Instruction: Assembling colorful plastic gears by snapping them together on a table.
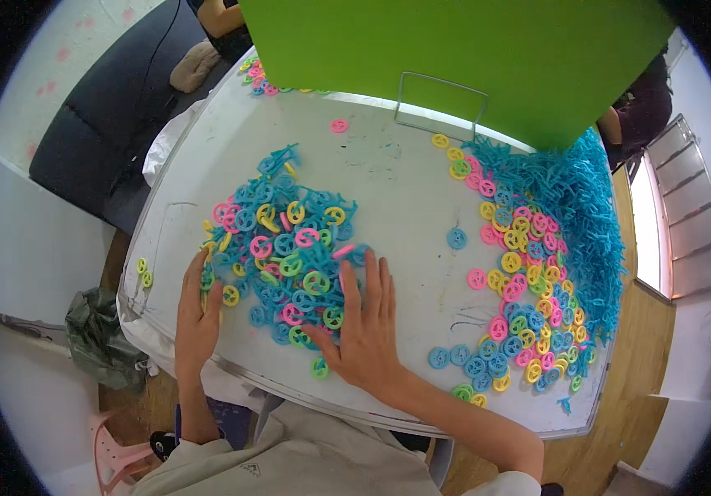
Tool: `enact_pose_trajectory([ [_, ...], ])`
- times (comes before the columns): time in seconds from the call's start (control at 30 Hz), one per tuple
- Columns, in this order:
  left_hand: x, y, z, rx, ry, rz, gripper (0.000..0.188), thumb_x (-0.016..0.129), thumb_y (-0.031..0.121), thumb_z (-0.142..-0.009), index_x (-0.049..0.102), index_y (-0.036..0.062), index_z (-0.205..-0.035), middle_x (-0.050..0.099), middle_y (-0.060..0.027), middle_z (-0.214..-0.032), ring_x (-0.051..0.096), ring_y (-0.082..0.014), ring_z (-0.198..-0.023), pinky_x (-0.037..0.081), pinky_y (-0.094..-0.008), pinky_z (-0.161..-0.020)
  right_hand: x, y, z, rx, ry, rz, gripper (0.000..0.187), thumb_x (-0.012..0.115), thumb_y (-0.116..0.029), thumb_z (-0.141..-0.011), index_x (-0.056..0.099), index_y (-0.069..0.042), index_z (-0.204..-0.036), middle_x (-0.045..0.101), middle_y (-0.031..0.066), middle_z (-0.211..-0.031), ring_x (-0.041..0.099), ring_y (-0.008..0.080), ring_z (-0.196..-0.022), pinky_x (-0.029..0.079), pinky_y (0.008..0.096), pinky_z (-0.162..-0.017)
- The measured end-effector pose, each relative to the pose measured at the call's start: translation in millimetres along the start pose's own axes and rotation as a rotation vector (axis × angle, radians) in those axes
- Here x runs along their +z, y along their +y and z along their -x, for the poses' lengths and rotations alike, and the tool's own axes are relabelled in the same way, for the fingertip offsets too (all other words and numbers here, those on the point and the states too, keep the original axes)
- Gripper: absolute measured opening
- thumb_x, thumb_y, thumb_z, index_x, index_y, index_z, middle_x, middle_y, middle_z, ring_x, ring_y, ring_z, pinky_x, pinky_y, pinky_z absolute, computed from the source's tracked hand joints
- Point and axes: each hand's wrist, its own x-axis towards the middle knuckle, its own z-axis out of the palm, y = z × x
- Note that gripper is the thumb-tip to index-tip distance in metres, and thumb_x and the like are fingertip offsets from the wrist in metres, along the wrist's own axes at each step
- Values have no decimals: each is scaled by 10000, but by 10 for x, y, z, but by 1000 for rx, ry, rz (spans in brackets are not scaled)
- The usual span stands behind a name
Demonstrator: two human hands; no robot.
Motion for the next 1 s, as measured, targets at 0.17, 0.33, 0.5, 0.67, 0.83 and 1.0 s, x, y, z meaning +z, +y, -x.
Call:
enact_pose_trajectory([
  [0.17,-247,-135,-15,-191,108,203,438,477,195,-980,418,46,-1388,470,-174,-1370,440,-307,-1275,360,-420,-1033,-22,-62,-47,-125,-65,154,793,657,-424,-836,311,-36,-1435,137,336,-1481,175,547,-1344,193,641,-1056],
  [0.33,-137,-417,-32,-89,266,183,503,424,232,-1001,319,-2,-1434,352,-179,-1469,334,-293,-1362,254,-435,-1103,53,-123,-42,-129,-54,173,771,653,-449,-836,346,-59,-1425,133,338,-1477,163,551,-1345,192,641,-1057],
  [0.5,215,-99,248,19,25,-246,581,421,216,-991,192,-1,-1479,249,-189,-1519,224,-330,-1409,191,-413,-1134,92,-252,14,-52,-67,84,799,668,-434,-833,313,-58,-1442,108,339,-1478,157,559,-1340,210,621,-1063],
  [0.67,33,203,143,-32,193,-88,552,420,163,-986,208,-15,-1464,263,-208,-1501,234,-346,-1402,206,-415,-1130,-88,-162,90,-33,-96,-18,822,708,-368,-816,286,-56,-1448,121,327,-1479,180,553,-1341,236,586,-1074],
  [0.83,143,690,-655,376,56,-45,349,517,110,-934,520,13,-1269,498,-219,-1285,476,-377,-1200,381,-415,-1003,-461,45,119,-7,-39,11,734,709,-269,-825,325,-54,-1413,210,279,-1469,243,510,-1336,279,548,-1069],
  [1.0,1036,707,-1914,632,-41,-251,321,547,179,-899,585,44,-1188,573,-257,-1164,532,-409,-1108,440,-430,-954,-864,290,-34,131,103,-67,438,651,-104,-847,487,-41,-1248,498,189,-1273,465,364,-1196,380,423,-1001],
])
